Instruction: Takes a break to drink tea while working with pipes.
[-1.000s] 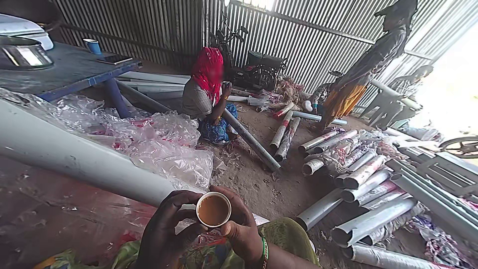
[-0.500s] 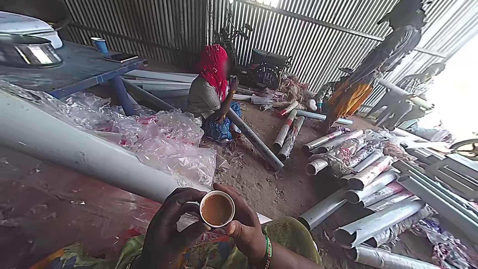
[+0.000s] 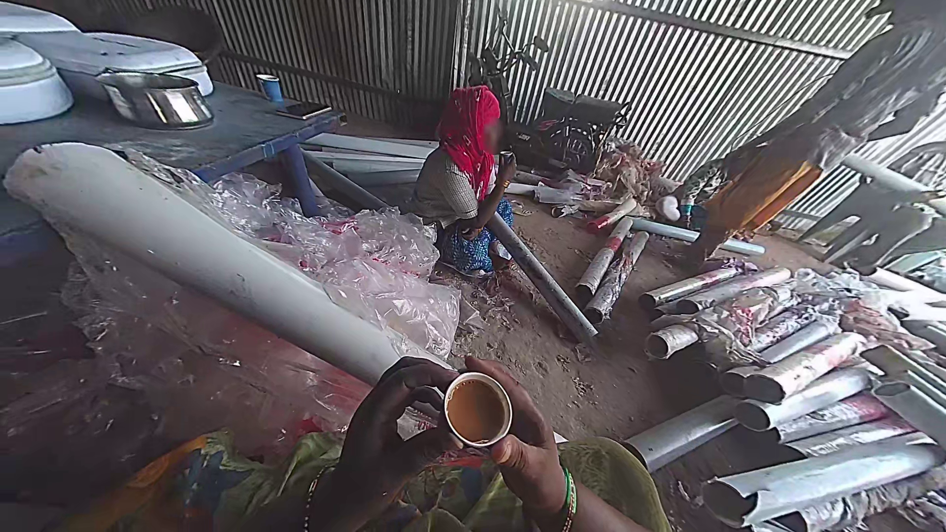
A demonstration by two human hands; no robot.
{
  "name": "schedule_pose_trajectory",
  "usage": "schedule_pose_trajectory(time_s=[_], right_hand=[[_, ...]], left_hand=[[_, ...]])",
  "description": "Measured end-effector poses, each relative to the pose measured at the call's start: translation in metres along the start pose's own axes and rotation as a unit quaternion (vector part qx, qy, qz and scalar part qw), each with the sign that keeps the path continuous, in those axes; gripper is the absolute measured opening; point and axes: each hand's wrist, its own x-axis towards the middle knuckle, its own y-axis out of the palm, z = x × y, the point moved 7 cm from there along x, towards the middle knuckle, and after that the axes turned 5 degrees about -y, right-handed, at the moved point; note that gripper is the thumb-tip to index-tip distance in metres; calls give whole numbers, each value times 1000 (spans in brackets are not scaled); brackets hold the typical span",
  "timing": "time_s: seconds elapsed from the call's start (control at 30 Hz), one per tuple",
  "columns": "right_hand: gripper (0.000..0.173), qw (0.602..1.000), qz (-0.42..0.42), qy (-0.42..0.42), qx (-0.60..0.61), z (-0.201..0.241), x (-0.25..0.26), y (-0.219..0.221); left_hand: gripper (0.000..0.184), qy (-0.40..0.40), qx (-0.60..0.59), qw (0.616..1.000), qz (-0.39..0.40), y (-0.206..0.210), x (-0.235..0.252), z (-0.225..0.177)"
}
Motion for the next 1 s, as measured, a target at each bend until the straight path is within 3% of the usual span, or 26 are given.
schedule_pose_trajectory(time_s=[1.0], right_hand=[[53,997,8,-4,77,4,1,3]], left_hand=[[31,0,24,1000,14,2,-4,-2]])
